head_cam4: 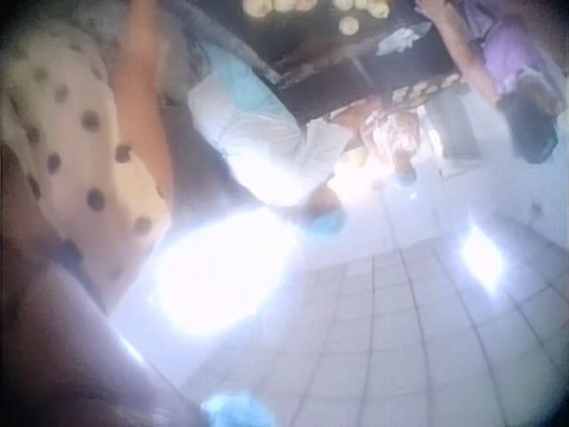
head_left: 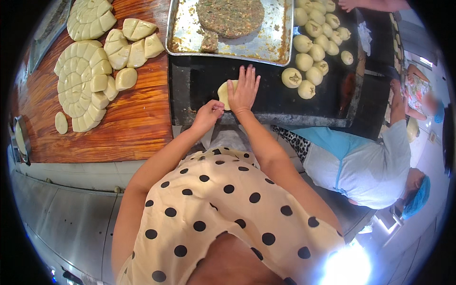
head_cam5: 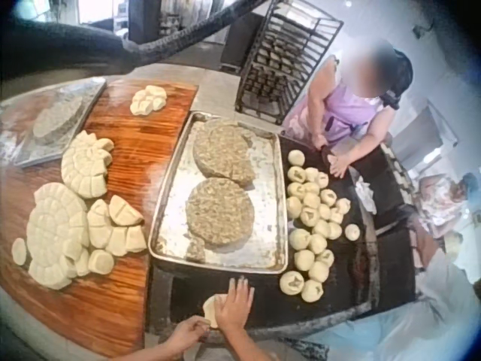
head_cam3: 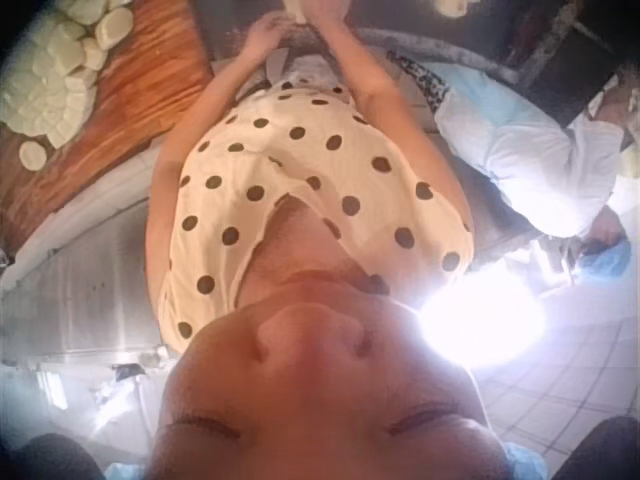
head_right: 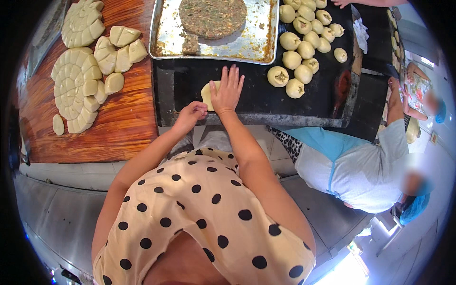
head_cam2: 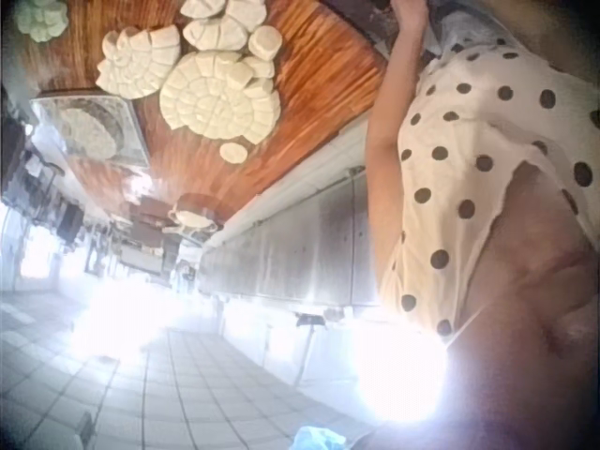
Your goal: The person takes pieces of dough and fills them with a meat mixture, shaping them into rounds on a prep table.
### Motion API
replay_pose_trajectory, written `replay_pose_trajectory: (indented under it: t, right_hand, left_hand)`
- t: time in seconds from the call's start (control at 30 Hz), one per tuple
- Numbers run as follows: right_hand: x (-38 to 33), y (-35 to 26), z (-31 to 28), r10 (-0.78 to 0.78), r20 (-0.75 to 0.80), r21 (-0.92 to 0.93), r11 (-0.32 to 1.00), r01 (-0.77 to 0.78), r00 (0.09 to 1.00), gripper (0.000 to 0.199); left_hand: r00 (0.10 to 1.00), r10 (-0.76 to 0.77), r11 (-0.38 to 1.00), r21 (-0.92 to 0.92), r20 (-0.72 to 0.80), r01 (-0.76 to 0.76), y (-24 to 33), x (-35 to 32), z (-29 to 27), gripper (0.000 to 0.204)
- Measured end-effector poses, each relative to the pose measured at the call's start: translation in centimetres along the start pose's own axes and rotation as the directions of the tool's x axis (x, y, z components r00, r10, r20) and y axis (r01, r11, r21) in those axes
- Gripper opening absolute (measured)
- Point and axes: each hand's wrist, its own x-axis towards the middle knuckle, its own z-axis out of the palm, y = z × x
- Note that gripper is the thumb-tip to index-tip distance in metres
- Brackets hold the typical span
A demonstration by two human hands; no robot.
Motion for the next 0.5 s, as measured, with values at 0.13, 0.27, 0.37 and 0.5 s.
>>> replay_pose_trajectory:
  t: [0.13, 0.27, 0.37, 0.5]
  right_hand:
    - [-0.3, 0.2, 0.5, 0.041, 0.024, -0.012, 0.999, -0.041, 0.999, 0.066]
    - [1.4, -0.1, 1.3, 0.377, -0.118, 0.254, 0.906, -0.339, 0.919, 0.069]
    - [2.8, -0.5, 2.0, 0.394, -0.127, 0.017, 0.918, -0.395, 0.910, 0.074]
    - [3.3, -0.7, 2.0, 0.385, -0.115, -0.084, 0.915, -0.395, 0.916, 0.076]
  left_hand:
    - [0.996, -0.089, 0.996, -0.023, -0.014, 0.089, 0.7, 1.5, 0.4, 0.010]
    - [0.824, 0.566, 0.483, 0.803, 0.019, -0.350, 5.3, -0.9, 0.2, 0.021]
    - [0.806, 0.533, 0.174, 0.899, 0.257, -0.402, 4.4, -0.8, 0.3, 0.057]
    - [0.838, 0.405, 0.004, 0.916, 0.366, -0.402, 4.0, -0.2, -0.3, 0.081]
